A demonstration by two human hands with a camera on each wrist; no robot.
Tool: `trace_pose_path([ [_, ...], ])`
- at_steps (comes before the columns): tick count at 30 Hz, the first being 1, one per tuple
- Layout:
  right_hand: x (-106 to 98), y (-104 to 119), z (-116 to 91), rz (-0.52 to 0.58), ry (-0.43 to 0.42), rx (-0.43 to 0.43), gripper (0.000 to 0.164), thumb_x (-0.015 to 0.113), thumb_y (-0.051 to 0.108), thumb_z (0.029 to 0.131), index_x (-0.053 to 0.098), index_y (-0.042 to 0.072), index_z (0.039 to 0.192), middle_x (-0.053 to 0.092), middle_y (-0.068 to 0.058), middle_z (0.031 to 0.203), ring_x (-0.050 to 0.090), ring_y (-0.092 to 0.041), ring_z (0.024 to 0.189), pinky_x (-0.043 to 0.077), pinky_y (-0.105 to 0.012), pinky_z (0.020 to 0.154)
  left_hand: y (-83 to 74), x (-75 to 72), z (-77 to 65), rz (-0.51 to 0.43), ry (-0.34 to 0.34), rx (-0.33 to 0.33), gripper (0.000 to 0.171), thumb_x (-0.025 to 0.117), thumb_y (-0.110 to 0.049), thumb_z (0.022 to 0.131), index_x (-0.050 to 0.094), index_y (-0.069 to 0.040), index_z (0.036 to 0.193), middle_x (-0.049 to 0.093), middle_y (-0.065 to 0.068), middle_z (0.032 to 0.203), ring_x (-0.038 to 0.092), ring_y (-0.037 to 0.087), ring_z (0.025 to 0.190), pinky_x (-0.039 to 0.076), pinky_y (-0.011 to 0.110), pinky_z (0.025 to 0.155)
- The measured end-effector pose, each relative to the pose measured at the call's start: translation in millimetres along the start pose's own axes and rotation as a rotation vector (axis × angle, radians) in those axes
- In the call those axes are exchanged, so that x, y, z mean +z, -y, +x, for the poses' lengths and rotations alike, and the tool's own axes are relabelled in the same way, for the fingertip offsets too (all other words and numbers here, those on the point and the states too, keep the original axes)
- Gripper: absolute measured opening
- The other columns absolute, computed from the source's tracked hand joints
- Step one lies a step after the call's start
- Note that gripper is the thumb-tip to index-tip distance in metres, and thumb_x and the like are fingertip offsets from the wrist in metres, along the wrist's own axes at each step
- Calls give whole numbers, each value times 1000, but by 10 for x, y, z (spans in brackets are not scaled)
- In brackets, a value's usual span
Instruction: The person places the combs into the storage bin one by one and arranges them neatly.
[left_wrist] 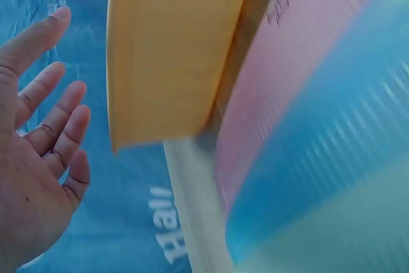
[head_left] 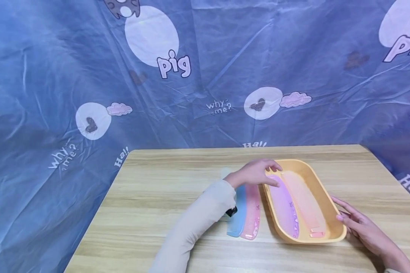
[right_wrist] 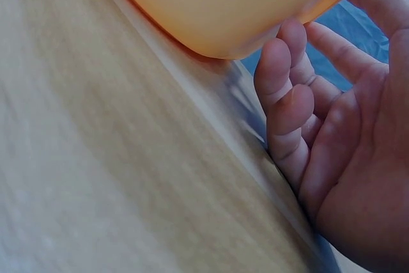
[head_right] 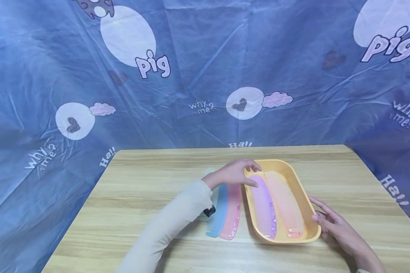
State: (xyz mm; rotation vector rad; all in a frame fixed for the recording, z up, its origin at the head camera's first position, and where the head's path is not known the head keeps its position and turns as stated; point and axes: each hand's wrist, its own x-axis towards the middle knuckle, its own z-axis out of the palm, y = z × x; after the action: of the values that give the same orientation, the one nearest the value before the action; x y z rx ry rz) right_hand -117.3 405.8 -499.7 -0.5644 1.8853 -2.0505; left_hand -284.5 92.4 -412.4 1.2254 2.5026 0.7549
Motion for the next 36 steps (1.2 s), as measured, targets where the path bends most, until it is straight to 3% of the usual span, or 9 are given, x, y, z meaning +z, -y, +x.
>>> trace_pose_path([
  [3, -11, -19, -9, 11, 7, -11, 67, 24, -9, 101, 30, 36, 149, 67, 11, 116, 60, -2, 66, 43, -29, 45, 130, -47, -66, -39, -42, -13, 54, 77, -38, 80, 60, -20, 128, 65, -1, 120, 58, 12, 108, 41, 10, 85],
  [5, -15, -35, -12, 25, 16, -18, 66, 24, -9, 100, 29, 35, 150, 66, 9, 123, 66, -3, 90, 49, -28, 53, 221, -78, -114, -85, -68, -36, 55, 78, -36, 79, 60, -18, 128, 65, 1, 120, 58, 13, 108, 42, 12, 86],
  [14, -29, -63, -31, 54, 18, -21, 66, 23, -10, 100, 30, 33, 150, 66, 7, 122, 68, -9, 90, 54, -26, 59, 673, -175, -317, -254, -146, -165, 57, 79, -25, 79, 58, -8, 130, 62, 10, 123, 56, 25, 113, 45, 22, 93],
  [18, -27, -50, -40, 9, 0, -17, 67, 24, -10, 100, 30, 35, 149, 66, 9, 117, 61, -3, 69, 36, -37, 42, 859, -164, -388, -312, -162, -220, 59, 79, -23, 79, 56, -7, 131, 61, 13, 125, 55, 28, 115, 45, 26, 94],
  [20, -24, -41, -40, 14, 9, -12, 67, 23, -9, 100, 30, 36, 149, 67, 8, 116, 58, -2, 65, 26, -43, 41, 937, -152, -421, -331, -173, -243, 60, 79, -23, 79, 55, -6, 131, 60, 14, 125, 55, 28, 114, 45, 29, 95],
  [29, -20, -34, -22, 81, 54, -29, 66, 21, -9, 101, 27, 33, 151, 67, 4, 120, 61, -5, 68, 42, -34, 43, 1197, -109, -618, -358, -170, -325, 63, 80, -25, 78, 54, -7, 132, 60, 10, 125, 56, 23, 113, 45, 33, 99],
  [32, -31, -28, -27, 92, 59, -28, 66, 21, -9, 101, 27, 33, 151, 66, 4, 124, 68, -9, 90, 56, -26, 64, 1233, -94, -665, -365, -166, -344, 63, 80, -25, 78, 54, -7, 132, 60, 9, 126, 55, 23, 115, 44, 35, 102],
  [34, -36, -24, -30, 98, 62, -25, 66, 21, -9, 101, 27, 33, 151, 65, 4, 126, 68, -10, 98, 57, -26, 71, 1252, -83, -692, -358, -166, -354, 62, 81, -24, 78, 55, -5, 131, 60, 9, 124, 54, 22, 114, 43, 34, 103],
  [36, -39, -18, -28, 92, 62, -22, 66, 21, -9, 101, 28, 34, 150, 66, 4, 123, 68, -7, 90, 55, -26, 60, 1276, -65, -709, -344, -168, -360, 60, 81, -23, 77, 56, -5, 129, 60, 9, 122, 54, 21, 111, 43, 33, 102],
])
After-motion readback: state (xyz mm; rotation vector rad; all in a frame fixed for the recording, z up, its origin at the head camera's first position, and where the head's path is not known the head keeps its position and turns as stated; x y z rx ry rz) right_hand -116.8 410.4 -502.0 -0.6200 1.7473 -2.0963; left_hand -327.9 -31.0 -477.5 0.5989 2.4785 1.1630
